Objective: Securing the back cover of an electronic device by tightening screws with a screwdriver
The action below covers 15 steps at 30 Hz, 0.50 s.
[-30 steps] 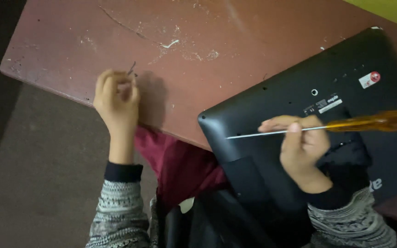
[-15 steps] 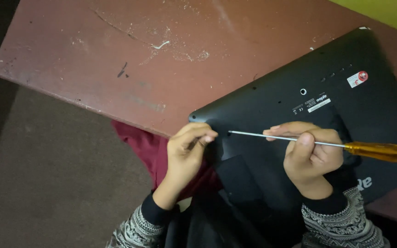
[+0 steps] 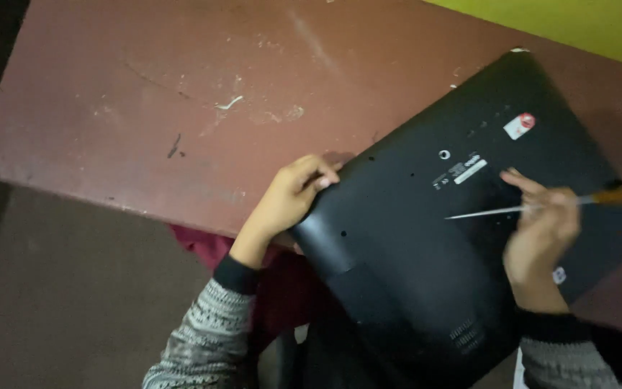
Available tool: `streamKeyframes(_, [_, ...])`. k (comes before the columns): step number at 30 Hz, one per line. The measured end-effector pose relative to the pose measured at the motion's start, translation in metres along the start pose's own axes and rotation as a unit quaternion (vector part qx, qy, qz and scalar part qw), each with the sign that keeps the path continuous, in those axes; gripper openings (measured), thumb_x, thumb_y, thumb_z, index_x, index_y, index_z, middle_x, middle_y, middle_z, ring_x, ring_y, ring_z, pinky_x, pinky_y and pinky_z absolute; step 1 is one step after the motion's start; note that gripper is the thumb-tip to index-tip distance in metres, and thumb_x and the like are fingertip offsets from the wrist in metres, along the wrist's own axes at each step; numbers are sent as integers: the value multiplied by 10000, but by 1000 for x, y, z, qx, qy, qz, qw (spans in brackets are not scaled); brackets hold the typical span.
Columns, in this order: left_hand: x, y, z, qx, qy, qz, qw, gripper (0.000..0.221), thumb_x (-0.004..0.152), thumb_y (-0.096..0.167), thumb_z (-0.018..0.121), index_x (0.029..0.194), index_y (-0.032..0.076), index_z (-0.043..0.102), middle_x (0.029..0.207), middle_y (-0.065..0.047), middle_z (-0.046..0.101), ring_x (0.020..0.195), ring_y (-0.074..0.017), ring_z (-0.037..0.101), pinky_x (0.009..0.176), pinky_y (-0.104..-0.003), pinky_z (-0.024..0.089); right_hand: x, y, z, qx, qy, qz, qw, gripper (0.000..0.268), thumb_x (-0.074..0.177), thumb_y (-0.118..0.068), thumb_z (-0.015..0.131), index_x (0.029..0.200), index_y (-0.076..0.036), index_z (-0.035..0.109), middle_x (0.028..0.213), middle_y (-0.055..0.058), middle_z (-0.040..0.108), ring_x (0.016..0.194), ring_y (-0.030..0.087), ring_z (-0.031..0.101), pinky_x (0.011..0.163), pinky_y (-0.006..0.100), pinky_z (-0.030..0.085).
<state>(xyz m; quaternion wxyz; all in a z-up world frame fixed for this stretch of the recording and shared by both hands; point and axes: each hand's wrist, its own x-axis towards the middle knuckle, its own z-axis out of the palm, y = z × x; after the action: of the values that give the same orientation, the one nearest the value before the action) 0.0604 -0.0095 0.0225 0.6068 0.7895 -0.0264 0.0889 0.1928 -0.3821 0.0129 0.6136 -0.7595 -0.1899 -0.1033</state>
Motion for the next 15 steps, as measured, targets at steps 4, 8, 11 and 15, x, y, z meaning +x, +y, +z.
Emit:
streamKeyframes(4, [-27, 18, 7, -59, 74, -6, 996, 159, 1021, -30, 535, 935, 37, 650, 976, -113, 654, 1095, -291, 696, 1136, -413, 543, 13, -36, 24, -31, -71, -58, 995, 321, 1212, -188, 221, 983, -12, 361, 1099, 375, 615, 1206, 524, 653, 1185, 585, 495])
streamKeyframes(8, [-77, 34, 12, -27, 145, 16, 989, 224, 1002, -122, 481, 960, 47, 623, 957, -93, 633, 931, -221, 664, 1096, -415, 560, 26, -72, 41, -117, -128, -51, 984, 438, 1226, -327, 200, 971, -36, 406, 1180, 299, 690, 1225, 433, 676, 1177, 524, 460])
streamKeyframes(11, [-121, 54, 19, 2, 205, -36, 978, 205, 966, -104, 557, 936, 65, 671, 945, -80, 671, 1050, -260, 725, 1020, -352, 565, 39, -91, 67, -36, -161, -29, 986, 372, 1200, -262, 252, 948, -28, 395, 1049, 316, 671, 1140, 448, 691, 1159, 563, 522])
streamKeyframes(15, [-152, 56, 60, 18, 252, -44, 967, 174, 968, -79, 563, 938, 30, 695, 900, -93, 671, 965, -247, 718, 1057, -360, 562, 59, -47, 89, 28, -207, -37, 977, 398, 1198, -296, 265, 950, -27, 422, 987, 299, 684, 1075, 447, 718, 1072, 498, 559])
